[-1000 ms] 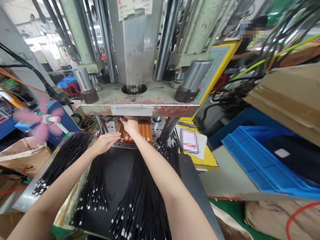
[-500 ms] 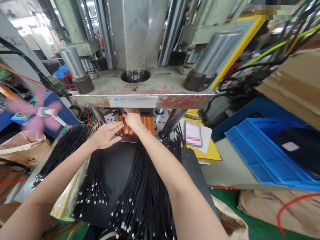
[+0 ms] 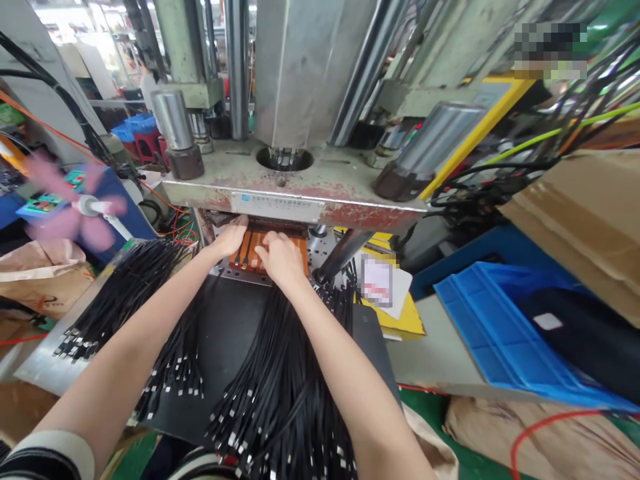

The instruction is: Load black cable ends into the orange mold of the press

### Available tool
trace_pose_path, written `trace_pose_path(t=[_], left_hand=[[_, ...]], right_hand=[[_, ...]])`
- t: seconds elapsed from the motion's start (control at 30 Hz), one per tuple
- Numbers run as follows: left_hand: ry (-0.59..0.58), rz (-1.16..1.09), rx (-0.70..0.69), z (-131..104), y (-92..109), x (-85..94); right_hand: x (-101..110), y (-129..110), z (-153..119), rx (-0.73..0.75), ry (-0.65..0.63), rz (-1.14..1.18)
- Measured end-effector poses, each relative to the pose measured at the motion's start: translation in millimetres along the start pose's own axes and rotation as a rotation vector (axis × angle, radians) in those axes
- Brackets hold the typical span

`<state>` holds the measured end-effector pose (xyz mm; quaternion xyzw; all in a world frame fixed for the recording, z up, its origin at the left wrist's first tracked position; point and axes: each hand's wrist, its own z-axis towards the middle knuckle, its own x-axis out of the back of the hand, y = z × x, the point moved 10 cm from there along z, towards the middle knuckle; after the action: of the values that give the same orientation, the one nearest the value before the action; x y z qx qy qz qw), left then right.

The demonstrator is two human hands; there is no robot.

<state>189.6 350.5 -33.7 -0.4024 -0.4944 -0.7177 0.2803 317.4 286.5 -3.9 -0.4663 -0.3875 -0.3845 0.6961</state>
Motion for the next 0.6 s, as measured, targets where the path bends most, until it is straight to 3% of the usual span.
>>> trace_pose_path(t=[0.1, 0.2, 0.3, 0.37, 0.47, 0.53, 0.6], left_hand=[[0.127, 0.085, -0.02, -62, -7, 7.9], [0.029, 0.4, 0.08, -111, -20, -3.8], [-0.077, 0.49, 0.172, -125, -33, -11.8], [-0.083, 0.422, 0.2, -121, -38, -8.6], [-0.054, 0.336, 0.18, -111, -38, 6.4], [-0.01, 0.16, 0.101, -110, -24, 20.2], [0.059, -0.102, -0.031, -113, 3, 38.3]], right_hand=[[14, 44, -49, -0.19, 0.019, -0.156], [-11, 76, -100, -0.321, -0.26, -0.32], [-40, 79, -123, -0.27, -0.445, -0.252], [-44, 83, -123, -0.269, -0.417, -0.138], [-31, 96, -120, -0.337, -0.27, 0.023], [-13, 101, -123, -0.379, -0.116, 0.131], [8, 91, -126, -0.35, 0.051, 0.262]])
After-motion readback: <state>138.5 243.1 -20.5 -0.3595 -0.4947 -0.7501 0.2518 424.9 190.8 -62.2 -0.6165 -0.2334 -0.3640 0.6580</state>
